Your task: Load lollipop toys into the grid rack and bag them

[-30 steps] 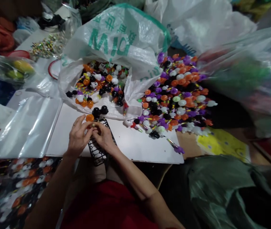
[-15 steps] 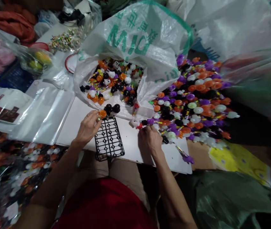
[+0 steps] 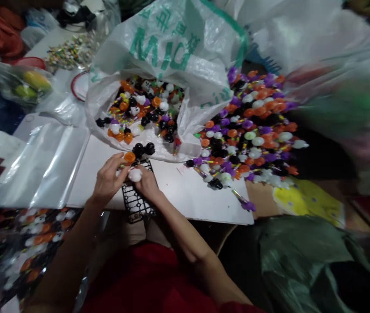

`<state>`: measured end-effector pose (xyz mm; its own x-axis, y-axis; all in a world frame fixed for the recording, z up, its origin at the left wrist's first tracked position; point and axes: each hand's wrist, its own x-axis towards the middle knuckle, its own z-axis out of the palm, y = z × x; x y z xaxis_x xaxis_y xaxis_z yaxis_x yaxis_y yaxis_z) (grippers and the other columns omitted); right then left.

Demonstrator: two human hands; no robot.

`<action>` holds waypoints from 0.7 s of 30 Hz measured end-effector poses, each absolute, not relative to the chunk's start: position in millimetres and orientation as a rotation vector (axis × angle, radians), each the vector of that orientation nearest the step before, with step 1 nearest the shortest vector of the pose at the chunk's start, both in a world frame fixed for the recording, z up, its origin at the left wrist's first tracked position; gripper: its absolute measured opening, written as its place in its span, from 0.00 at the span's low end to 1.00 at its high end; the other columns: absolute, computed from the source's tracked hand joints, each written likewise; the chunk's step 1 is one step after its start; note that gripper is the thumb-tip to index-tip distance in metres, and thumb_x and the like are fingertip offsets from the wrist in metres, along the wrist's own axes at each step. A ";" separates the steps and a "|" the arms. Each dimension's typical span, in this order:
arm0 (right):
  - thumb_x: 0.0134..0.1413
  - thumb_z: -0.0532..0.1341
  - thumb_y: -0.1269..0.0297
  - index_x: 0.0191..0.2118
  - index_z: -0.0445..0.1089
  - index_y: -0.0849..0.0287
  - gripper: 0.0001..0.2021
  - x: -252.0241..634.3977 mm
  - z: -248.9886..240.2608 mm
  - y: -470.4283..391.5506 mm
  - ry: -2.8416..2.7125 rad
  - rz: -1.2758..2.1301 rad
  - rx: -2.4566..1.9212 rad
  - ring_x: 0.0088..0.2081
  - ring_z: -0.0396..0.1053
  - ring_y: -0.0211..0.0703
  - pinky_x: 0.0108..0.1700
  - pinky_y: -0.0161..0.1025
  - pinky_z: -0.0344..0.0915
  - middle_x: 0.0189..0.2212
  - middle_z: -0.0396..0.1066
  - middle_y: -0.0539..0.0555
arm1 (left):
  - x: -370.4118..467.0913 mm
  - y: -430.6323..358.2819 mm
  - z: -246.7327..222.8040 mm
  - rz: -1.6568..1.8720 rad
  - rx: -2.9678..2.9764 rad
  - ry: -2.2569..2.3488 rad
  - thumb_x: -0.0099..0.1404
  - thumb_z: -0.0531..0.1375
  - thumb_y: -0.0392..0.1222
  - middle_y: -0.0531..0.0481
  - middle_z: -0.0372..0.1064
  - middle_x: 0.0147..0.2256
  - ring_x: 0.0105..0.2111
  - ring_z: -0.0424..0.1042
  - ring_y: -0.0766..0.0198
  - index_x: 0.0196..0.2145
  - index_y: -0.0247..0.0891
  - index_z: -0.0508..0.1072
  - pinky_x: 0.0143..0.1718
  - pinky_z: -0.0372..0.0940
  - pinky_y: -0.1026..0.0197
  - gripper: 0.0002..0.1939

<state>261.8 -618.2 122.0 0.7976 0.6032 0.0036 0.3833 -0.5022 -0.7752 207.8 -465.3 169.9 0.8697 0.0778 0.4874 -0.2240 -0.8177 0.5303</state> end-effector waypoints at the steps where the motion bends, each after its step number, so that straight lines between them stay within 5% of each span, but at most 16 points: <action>1: 0.53 0.54 0.75 0.44 0.67 0.60 0.13 261.0 126.6 -616.3 -0.791 0.372 -2.231 0.40 0.72 0.46 0.43 0.39 0.67 0.41 0.75 0.58 | 207.2 -464.5 169.3 0.663 2.442 -0.098 0.69 0.56 0.40 0.39 0.73 0.51 0.53 0.72 0.55 0.43 0.37 0.72 0.56 0.67 0.53 0.08; 5: 0.59 0.52 0.75 0.49 0.66 0.62 0.14 259.5 142.1 -598.5 -0.851 0.396 -2.453 0.43 0.73 0.48 0.43 0.39 0.67 0.44 0.73 0.62 | 207.2 -464.1 169.0 0.698 2.447 -0.061 0.71 0.51 0.42 0.38 0.72 0.51 0.55 0.71 0.54 0.42 0.36 0.73 0.57 0.66 0.51 0.12; 10: 0.62 0.56 0.72 0.48 0.68 0.67 0.11 277.1 152.4 -608.0 -1.036 0.480 -2.321 0.42 0.72 0.46 0.44 0.38 0.66 0.43 0.74 0.62 | 211.6 -464.7 168.7 0.823 2.641 -0.001 0.63 0.63 0.51 0.34 0.70 0.54 0.55 0.70 0.44 0.42 0.35 0.75 0.55 0.66 0.44 0.17; 15: 0.62 0.52 0.78 0.47 0.72 0.63 0.14 343.6 170.5 -679.1 -1.115 0.342 -2.529 0.43 0.71 0.43 0.44 0.36 0.65 0.45 0.73 0.60 | 212.0 -462.3 172.6 0.808 2.583 0.002 0.65 0.61 0.47 0.39 0.73 0.51 0.52 0.73 0.51 0.42 0.37 0.75 0.53 0.68 0.51 0.12; 18: 0.63 0.52 0.77 0.43 0.74 0.65 0.13 384.0 182.4 -703.9 -1.088 0.249 -2.920 0.47 0.69 0.49 0.44 0.39 0.65 0.49 0.69 0.67 | 212.5 -463.4 184.6 0.850 2.584 0.032 0.64 0.63 0.51 0.37 0.68 0.57 0.57 0.68 0.48 0.47 0.37 0.73 0.56 0.66 0.47 0.18; 21: 0.65 0.54 0.72 0.42 0.74 0.62 0.11 385.3 189.5 -707.4 -1.191 0.136 -2.806 0.49 0.68 0.50 0.46 0.40 0.65 0.48 0.69 0.64 | 213.5 -462.2 195.4 0.773 2.659 -0.161 0.60 0.65 0.56 0.37 0.59 0.63 0.63 0.60 0.44 0.53 0.40 0.71 0.62 0.58 0.40 0.27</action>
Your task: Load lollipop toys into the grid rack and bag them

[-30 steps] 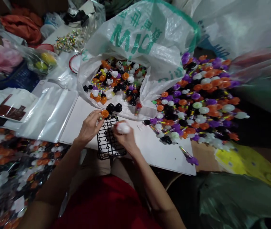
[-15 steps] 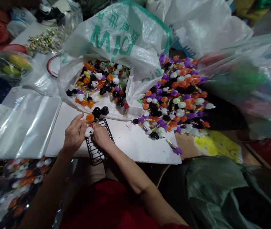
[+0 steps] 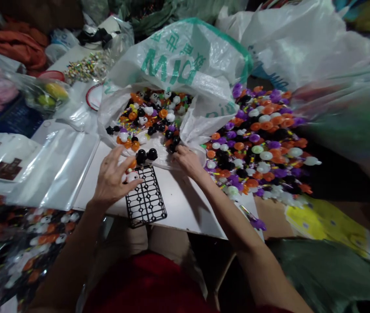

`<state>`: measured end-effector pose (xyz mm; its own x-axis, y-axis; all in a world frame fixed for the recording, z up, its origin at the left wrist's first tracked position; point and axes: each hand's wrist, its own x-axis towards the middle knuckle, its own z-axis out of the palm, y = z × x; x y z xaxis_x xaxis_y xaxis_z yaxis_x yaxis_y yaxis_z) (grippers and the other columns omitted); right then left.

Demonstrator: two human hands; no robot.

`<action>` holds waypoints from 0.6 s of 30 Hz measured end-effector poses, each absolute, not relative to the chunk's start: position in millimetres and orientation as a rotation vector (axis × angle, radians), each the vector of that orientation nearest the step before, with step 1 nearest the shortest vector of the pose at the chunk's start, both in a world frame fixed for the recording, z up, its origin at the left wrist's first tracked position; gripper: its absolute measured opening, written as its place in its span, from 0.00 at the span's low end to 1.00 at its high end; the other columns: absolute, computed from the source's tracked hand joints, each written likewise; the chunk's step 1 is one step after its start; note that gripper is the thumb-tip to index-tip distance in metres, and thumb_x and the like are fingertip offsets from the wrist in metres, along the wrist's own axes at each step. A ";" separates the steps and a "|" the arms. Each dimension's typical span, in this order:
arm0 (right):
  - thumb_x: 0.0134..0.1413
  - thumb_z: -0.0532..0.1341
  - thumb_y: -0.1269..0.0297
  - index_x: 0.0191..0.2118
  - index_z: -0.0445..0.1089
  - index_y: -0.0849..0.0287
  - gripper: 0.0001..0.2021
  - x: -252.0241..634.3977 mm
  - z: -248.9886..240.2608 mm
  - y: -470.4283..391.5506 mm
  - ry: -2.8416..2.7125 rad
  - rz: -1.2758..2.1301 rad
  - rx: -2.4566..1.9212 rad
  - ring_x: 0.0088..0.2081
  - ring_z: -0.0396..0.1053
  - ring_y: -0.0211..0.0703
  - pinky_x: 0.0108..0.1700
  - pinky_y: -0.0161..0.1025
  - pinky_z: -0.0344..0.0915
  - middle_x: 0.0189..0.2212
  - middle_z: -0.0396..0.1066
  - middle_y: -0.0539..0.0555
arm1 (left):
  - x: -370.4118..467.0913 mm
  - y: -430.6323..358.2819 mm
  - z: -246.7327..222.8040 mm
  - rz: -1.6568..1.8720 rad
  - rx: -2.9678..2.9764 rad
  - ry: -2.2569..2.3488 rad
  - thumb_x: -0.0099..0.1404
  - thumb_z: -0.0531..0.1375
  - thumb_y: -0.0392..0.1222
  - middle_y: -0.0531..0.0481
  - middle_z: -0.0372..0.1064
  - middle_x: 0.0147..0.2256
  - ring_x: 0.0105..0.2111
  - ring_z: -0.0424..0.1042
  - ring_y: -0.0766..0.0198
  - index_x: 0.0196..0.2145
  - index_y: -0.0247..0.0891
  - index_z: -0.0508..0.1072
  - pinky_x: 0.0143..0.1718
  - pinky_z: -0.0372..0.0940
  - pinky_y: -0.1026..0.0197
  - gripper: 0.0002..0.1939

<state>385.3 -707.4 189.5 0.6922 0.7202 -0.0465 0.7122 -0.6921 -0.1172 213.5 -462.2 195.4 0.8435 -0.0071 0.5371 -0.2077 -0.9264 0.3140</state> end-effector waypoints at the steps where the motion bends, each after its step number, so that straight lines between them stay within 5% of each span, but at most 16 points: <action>1: 0.66 0.54 0.70 0.43 0.73 0.61 0.10 375.3 190.4 -706.4 -1.178 0.059 -2.679 0.49 0.68 0.50 0.47 0.41 0.65 0.47 0.70 0.63 | 213.7 -460.7 196.5 0.697 2.693 -0.260 0.60 0.65 0.57 0.37 0.58 0.64 0.64 0.58 0.43 0.54 0.41 0.71 0.63 0.56 0.38 0.28; 9: 0.61 0.58 0.61 0.40 0.70 0.58 0.07 280.0 153.8 -659.9 -0.640 0.071 -1.798 0.32 0.70 0.40 0.37 0.36 0.67 0.33 0.73 0.52 | 213.3 -458.7 187.9 0.556 2.818 -0.292 0.65 0.61 0.53 0.38 0.68 0.58 0.56 0.67 0.46 0.49 0.39 0.75 0.58 0.61 0.43 0.19; 14: 0.60 0.59 0.61 0.40 0.71 0.58 0.08 288.6 138.0 -627.8 -0.642 0.066 -1.783 0.35 0.72 0.42 0.41 0.38 0.68 0.35 0.75 0.54 | 217.6 -474.3 198.8 0.591 2.874 -0.198 0.65 0.61 0.52 0.35 0.65 0.60 0.58 0.65 0.42 0.53 0.38 0.73 0.59 0.59 0.39 0.22; 18: 0.59 0.56 0.68 0.45 0.72 0.59 0.10 283.8 132.8 -614.4 -0.750 0.105 -1.867 0.41 0.73 0.45 0.45 0.40 0.69 0.40 0.76 0.57 | 223.8 -484.2 195.2 0.639 2.958 -0.084 0.66 0.59 0.44 0.36 0.68 0.57 0.55 0.68 0.41 0.49 0.39 0.75 0.57 0.59 0.37 0.15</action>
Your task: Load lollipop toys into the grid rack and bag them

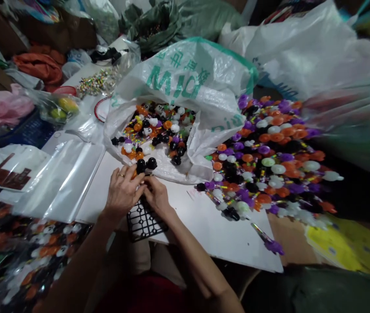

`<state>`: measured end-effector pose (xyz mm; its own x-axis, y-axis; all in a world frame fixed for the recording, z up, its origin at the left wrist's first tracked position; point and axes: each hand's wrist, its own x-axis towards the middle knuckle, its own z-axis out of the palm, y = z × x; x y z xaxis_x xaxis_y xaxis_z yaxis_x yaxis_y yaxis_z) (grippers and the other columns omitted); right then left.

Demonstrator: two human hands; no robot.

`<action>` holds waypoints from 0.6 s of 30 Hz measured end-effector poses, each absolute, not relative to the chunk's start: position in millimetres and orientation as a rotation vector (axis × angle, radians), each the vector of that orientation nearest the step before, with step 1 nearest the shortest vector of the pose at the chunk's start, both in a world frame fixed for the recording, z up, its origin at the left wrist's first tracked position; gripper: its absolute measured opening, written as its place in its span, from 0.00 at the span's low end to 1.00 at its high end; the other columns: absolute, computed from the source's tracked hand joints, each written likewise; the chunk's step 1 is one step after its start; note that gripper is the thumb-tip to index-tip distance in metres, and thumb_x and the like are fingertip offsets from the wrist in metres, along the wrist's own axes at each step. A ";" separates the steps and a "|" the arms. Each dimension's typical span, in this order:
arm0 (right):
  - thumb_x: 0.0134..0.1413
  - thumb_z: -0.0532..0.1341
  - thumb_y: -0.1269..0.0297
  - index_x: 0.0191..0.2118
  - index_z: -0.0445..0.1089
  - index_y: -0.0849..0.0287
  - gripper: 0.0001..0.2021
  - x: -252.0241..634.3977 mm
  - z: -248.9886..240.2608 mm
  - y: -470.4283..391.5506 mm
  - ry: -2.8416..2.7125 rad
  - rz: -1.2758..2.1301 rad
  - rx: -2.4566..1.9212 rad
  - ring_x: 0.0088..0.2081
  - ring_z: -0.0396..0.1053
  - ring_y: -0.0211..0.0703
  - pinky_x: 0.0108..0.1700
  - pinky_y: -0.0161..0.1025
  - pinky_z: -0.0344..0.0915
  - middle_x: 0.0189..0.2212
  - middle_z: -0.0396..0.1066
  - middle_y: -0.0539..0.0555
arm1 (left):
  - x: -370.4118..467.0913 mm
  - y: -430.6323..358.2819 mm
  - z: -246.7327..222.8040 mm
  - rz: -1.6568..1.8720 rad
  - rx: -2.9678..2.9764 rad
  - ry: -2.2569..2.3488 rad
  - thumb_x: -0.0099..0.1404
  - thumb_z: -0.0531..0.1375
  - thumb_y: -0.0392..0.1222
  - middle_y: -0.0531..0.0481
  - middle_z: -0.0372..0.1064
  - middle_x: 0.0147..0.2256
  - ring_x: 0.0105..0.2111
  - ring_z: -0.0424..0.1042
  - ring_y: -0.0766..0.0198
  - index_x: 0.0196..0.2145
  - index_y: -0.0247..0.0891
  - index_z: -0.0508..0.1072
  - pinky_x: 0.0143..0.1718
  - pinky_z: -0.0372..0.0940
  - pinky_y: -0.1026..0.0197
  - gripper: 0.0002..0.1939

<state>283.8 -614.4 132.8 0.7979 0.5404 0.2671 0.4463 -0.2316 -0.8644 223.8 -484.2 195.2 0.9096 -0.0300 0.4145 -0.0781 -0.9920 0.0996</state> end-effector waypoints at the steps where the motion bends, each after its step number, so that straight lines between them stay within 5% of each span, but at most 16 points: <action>1: 0.59 0.56 0.69 0.47 0.71 0.59 0.12 282.8 132.0 -614.5 -0.785 0.132 -1.875 0.42 0.73 0.45 0.46 0.40 0.69 0.42 0.76 0.57 | 225.0 -484.8 192.7 0.660 2.969 -0.058 0.67 0.58 0.42 0.37 0.70 0.55 0.53 0.69 0.42 0.47 0.39 0.76 0.56 0.59 0.36 0.13; 6: 0.61 0.54 0.72 0.49 0.72 0.58 0.14 327.3 149.3 -646.2 -0.895 0.115 -1.967 0.41 0.73 0.44 0.46 0.40 0.68 0.41 0.76 0.56 | 226.1 -477.2 183.9 0.770 2.993 -0.012 0.68 0.57 0.41 0.39 0.73 0.51 0.50 0.71 0.45 0.42 0.39 0.76 0.55 0.59 0.38 0.09; 12: 0.58 0.51 0.82 0.50 0.72 0.66 0.19 462.9 194.2 -652.2 -0.943 -0.105 -2.722 0.51 0.66 0.53 0.49 0.43 0.65 0.50 0.68 0.68 | 227.0 -470.2 184.6 0.796 3.033 -0.045 0.67 0.58 0.40 0.41 0.74 0.50 0.48 0.71 0.47 0.38 0.39 0.74 0.54 0.60 0.41 0.06; 18: 0.58 0.55 0.79 0.40 0.75 0.65 0.12 487.9 208.6 -641.3 -1.069 0.052 -2.841 0.50 0.67 0.55 0.47 0.42 0.64 0.45 0.71 0.68 | 226.0 -466.8 184.7 0.841 2.936 0.059 0.67 0.57 0.38 0.42 0.76 0.48 0.47 0.72 0.50 0.38 0.40 0.74 0.53 0.61 0.43 0.06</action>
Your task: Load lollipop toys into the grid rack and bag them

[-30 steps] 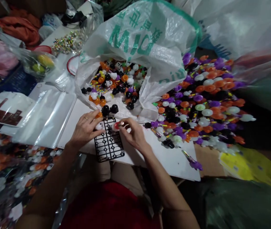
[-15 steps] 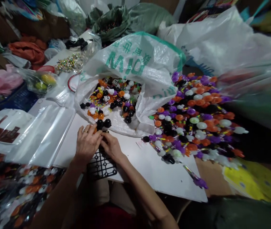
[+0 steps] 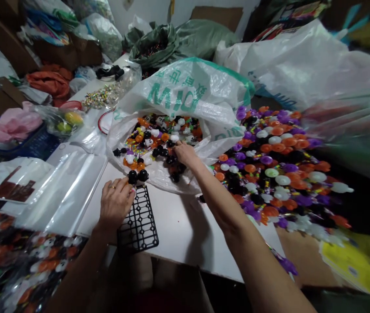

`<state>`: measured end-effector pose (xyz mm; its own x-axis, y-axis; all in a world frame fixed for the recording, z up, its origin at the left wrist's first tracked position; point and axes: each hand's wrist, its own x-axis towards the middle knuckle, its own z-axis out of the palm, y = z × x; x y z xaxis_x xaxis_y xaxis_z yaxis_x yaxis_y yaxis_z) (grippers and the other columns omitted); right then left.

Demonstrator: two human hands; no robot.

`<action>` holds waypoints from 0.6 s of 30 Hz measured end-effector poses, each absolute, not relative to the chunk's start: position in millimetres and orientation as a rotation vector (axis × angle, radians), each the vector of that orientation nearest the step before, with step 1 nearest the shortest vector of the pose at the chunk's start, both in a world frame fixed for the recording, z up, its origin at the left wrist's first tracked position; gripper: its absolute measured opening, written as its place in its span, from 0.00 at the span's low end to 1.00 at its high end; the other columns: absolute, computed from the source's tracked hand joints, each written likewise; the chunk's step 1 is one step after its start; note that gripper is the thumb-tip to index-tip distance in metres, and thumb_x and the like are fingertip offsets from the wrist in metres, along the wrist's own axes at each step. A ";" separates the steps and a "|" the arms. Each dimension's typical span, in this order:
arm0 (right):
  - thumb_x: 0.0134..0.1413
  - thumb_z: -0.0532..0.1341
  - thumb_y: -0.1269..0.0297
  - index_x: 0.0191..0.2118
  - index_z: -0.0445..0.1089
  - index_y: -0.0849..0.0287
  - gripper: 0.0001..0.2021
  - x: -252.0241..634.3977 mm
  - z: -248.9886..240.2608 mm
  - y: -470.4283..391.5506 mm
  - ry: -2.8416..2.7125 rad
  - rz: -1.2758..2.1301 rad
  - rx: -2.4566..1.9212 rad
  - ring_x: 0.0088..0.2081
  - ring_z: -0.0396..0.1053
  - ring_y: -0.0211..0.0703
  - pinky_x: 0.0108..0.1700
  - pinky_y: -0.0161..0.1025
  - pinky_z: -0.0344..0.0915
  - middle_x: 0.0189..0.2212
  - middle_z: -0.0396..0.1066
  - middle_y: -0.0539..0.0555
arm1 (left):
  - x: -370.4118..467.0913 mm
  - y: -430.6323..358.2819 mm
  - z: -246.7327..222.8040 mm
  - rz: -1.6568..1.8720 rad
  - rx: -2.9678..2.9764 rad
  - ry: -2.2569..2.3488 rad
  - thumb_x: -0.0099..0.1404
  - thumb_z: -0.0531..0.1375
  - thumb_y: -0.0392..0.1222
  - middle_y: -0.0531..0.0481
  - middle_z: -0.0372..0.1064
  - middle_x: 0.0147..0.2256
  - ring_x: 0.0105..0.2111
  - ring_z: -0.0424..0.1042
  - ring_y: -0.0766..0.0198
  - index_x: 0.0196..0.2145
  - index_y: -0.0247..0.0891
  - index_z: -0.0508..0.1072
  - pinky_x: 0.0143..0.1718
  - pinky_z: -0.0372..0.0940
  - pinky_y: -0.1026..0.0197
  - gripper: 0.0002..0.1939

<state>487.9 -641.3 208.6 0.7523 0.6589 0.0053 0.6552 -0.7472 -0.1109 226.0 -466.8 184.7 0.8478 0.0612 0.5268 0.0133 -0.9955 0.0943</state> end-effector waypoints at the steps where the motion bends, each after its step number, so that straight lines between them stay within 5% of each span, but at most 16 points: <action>1: 0.58 0.56 0.78 0.41 0.74 0.64 0.10 476.1 207.9 -646.3 -1.085 0.003 -2.772 0.50 0.67 0.55 0.47 0.42 0.64 0.45 0.72 0.67 | 225.7 -465.6 184.3 0.839 2.932 0.074 0.67 0.57 0.38 0.42 0.76 0.48 0.47 0.72 0.50 0.39 0.39 0.74 0.53 0.61 0.43 0.06; 4: 0.58 0.59 0.68 0.44 0.72 0.62 0.09 417.6 195.7 -659.3 -0.990 -0.094 -2.384 0.44 0.70 0.50 0.44 0.41 0.65 0.41 0.74 0.60 | 225.4 -461.7 182.3 0.809 2.905 0.098 0.68 0.56 0.39 0.42 0.75 0.49 0.48 0.72 0.50 0.40 0.39 0.74 0.55 0.60 0.43 0.08; 9: 0.54 0.61 0.57 0.34 0.69 0.59 0.10 306.3 139.5 -636.8 -0.681 0.309 -1.839 0.30 0.69 0.42 0.34 0.37 0.67 0.28 0.74 0.51 | 225.3 -458.5 181.0 0.756 2.889 0.113 0.68 0.54 0.40 0.41 0.75 0.49 0.49 0.72 0.50 0.42 0.39 0.75 0.55 0.60 0.44 0.10; 18: 0.54 0.56 0.72 0.42 0.68 0.60 0.10 293.1 122.4 -591.3 -0.854 0.378 -2.070 0.40 0.73 0.48 0.45 0.42 0.69 0.39 0.75 0.59 | 225.0 -457.1 181.6 0.755 2.845 0.138 0.69 0.55 0.40 0.40 0.75 0.49 0.49 0.72 0.50 0.43 0.38 0.75 0.55 0.60 0.44 0.11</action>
<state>293.1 -591.3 122.4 0.7219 0.6910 0.0378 0.4362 -0.4118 -0.8001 225.0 -457.1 181.6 0.8657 0.1391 0.4809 0.0398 -0.9767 0.2109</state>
